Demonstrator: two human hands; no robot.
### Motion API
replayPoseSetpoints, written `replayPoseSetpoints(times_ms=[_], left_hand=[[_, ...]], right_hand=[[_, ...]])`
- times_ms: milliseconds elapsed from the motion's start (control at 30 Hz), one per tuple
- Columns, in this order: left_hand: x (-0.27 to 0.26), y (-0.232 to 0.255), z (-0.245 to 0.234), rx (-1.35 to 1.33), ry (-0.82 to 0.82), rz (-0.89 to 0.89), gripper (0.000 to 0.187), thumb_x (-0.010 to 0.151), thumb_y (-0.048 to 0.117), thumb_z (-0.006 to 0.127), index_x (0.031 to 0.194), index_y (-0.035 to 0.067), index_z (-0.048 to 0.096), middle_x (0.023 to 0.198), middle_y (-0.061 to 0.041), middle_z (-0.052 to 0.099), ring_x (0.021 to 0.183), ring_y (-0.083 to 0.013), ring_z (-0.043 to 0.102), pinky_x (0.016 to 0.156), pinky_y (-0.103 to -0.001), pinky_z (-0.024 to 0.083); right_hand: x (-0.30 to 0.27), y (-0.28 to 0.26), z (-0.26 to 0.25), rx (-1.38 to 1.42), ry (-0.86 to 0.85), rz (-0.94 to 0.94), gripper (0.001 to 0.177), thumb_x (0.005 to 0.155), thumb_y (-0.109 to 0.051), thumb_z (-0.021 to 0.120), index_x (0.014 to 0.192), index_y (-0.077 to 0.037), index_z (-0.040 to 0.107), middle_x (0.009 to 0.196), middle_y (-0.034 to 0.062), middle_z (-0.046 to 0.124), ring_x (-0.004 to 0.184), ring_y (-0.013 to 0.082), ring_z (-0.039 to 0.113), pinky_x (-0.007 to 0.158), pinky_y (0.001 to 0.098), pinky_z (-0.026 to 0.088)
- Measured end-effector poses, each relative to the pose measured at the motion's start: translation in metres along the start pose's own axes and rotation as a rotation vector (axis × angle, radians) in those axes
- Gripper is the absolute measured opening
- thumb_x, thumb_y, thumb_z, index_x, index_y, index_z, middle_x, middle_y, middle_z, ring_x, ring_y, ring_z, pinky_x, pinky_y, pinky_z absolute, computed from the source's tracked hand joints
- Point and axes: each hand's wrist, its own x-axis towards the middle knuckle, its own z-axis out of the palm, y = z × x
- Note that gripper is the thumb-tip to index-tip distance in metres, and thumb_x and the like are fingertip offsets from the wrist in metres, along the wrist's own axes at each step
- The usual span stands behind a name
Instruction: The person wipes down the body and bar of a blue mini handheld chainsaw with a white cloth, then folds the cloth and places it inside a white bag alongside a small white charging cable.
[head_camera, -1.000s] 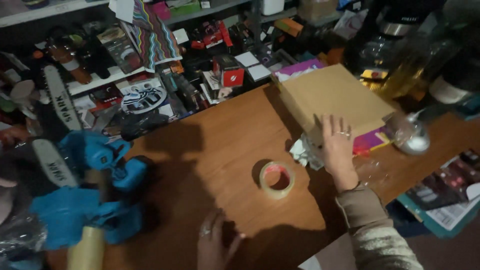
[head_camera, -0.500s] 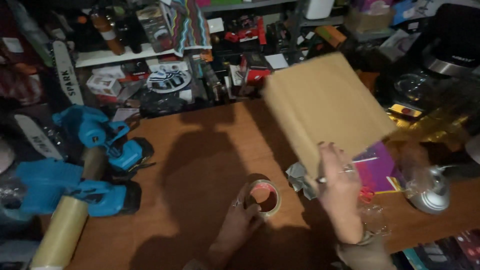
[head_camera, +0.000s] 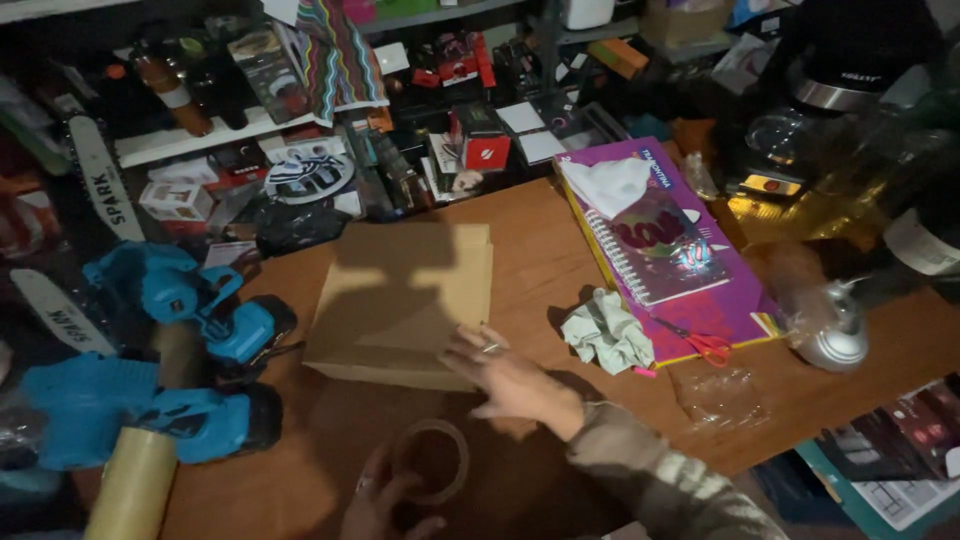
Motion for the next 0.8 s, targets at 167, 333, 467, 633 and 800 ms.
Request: replayPoseSetpoints(times_ms=[167,333,467,633,800], left_hand=[[0.022,0.030,-0.042,0.122,0.062,-0.334,0.059,0.078,0.055,0.078,0.114,0.008,0.071,0.159,-0.022,0.040,0.145,-0.0443,0.041,0.107,-0.058,0.046],[0.083,0.031,-0.075,0.327,0.162,-0.086,0.063,0.076,0.028,0.078,0.129,0.000,0.058,0.146,-0.027,0.048,0.123,-0.0477,0.052,0.100,-0.052,0.046],[0.164,0.084,-0.103,0.324,0.097,0.033,0.078,0.077,0.036,0.080,0.146,0.011,0.053,0.144,-0.019,0.052,0.137,-0.0492,0.046,0.110,-0.063,0.039],[0.180,0.034,-0.072,0.442,-0.117,-0.112,0.062,0.075,0.049,0.078,0.126,0.017,0.065,0.137,-0.010,0.054,0.134,-0.0428,0.042,0.109,-0.059,0.035],[0.183,0.008,-0.048,0.441,-0.053,-0.078,0.062,0.076,0.048,0.076,0.128,0.017,0.064,0.143,-0.011,0.052,0.136,-0.0444,0.041,0.111,-0.065,0.029]], right_hand=[[-0.025,0.028,-0.059,-0.092,0.365,0.227,0.077,0.079,-0.038,0.079,0.139,0.004,0.053,0.148,0.0240,0.052,0.138,0.0426,0.048,0.114,0.0517,0.039],[-0.084,0.098,-0.140,-0.135,0.337,1.097,0.099,0.079,-0.042,0.079,0.155,0.001,0.033,0.157,0.0279,0.034,0.145,0.0421,0.033,0.117,0.0553,0.032],[-0.153,0.190,-0.155,-0.177,0.280,1.399,0.134,0.058,-0.055,0.090,0.157,0.005,0.023,0.136,0.0367,0.055,0.121,0.0498,0.060,0.101,0.0553,0.052],[-0.167,0.221,-0.149,0.047,0.367,1.355,0.138,0.042,-0.038,0.097,0.155,0.002,0.027,0.143,0.0287,0.054,0.132,0.0441,0.054,0.114,0.0511,0.041],[-0.174,0.259,-0.150,-0.271,0.012,1.526,0.153,0.032,-0.073,0.084,0.152,0.007,0.034,0.125,0.0317,0.066,0.108,0.0466,0.069,0.092,0.0483,0.059]])
